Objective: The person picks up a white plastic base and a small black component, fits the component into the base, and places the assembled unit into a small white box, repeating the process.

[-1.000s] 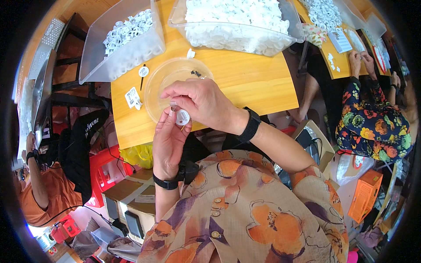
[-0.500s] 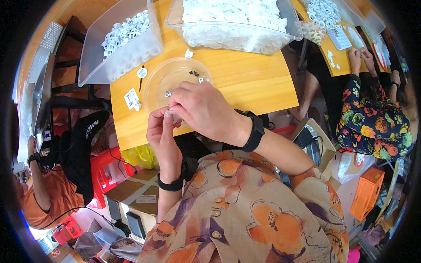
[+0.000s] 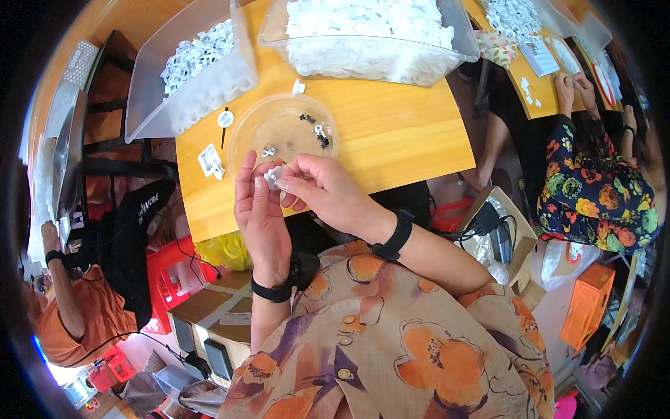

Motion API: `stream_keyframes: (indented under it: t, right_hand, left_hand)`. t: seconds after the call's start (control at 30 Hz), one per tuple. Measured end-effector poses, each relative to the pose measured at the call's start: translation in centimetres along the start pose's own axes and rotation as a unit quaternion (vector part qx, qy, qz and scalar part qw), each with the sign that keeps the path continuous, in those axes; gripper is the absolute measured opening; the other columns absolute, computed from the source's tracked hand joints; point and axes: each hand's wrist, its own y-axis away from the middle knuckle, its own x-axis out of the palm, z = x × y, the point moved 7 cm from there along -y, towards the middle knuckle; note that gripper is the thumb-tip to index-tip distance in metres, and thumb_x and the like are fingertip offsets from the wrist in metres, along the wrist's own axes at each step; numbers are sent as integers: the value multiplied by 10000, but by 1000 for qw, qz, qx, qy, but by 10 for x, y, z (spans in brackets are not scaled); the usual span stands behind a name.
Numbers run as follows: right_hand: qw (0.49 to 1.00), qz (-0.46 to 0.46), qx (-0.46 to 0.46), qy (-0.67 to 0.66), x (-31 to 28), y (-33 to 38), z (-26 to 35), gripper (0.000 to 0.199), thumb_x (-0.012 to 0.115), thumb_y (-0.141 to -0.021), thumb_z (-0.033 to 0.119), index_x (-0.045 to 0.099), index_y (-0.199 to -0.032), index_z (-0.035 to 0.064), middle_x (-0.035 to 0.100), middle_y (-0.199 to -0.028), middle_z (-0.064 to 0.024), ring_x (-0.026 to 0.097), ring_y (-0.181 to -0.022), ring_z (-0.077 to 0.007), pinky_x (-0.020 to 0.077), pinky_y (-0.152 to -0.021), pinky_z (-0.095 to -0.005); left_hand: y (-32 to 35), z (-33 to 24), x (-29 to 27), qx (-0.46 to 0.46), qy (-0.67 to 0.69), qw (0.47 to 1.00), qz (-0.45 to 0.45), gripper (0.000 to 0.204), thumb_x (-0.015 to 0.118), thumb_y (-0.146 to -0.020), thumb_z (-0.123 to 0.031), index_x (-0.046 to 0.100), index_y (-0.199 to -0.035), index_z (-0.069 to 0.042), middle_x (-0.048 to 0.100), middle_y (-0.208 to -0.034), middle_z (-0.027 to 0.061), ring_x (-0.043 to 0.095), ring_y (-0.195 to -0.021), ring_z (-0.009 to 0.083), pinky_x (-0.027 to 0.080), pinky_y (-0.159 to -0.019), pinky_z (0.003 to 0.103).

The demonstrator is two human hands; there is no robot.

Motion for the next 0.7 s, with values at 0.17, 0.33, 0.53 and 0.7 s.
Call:
stream_keyframes:
  t: [0.17, 0.33, 0.53, 0.7]
  right_hand:
    - [999, -2, -53, -3, 3, -4, 8, 131, 534, -942, 113, 544, -923, -16, 592, -826, -23, 594, -747, -83, 509, -688, -231]
    - [997, -4, -65, 32, 1, -6, 10, 136, 526, -946, 111, 533, -908, -19, 584, -830, -23, 585, -769, -79, 511, -692, -241]
    - [992, -16, -89, 82, -4, -9, 15, 102, 535, -933, 95, 532, -915, -5, 579, -815, -26, 561, -761, -72, 473, -668, -230]
    - [986, -58, -133, 78, -14, -9, 24, 96, 538, -927, 93, 532, -919, -3, 579, -808, -26, 550, -741, -67, 458, -657, -222]
  left_hand:
    - [2, 10, -4, -18, -7, 999, -27, 293, 504, -967, -117, 526, -1234, 1, 606, -1078, 77, 581, -947, 121, 484, -807, 249]
    - [1, 13, -9, -34, -23, 999, -14, 267, 545, -949, -120, 567, -1187, -1, 626, -1061, 67, 586, -918, 117, 483, -798, 248]
    - [0, 8, -5, -63, -32, 997, 5, 286, 576, -926, -96, 565, -1198, -9, 616, -1139, 82, 589, -986, 133, 480, -864, 265]
    - [-3, 7, -5, -75, 20, 997, -19, 336, 581, -914, -75, 538, -1240, -4, 593, -1193, 92, 581, -1054, 157, 478, -911, 283]
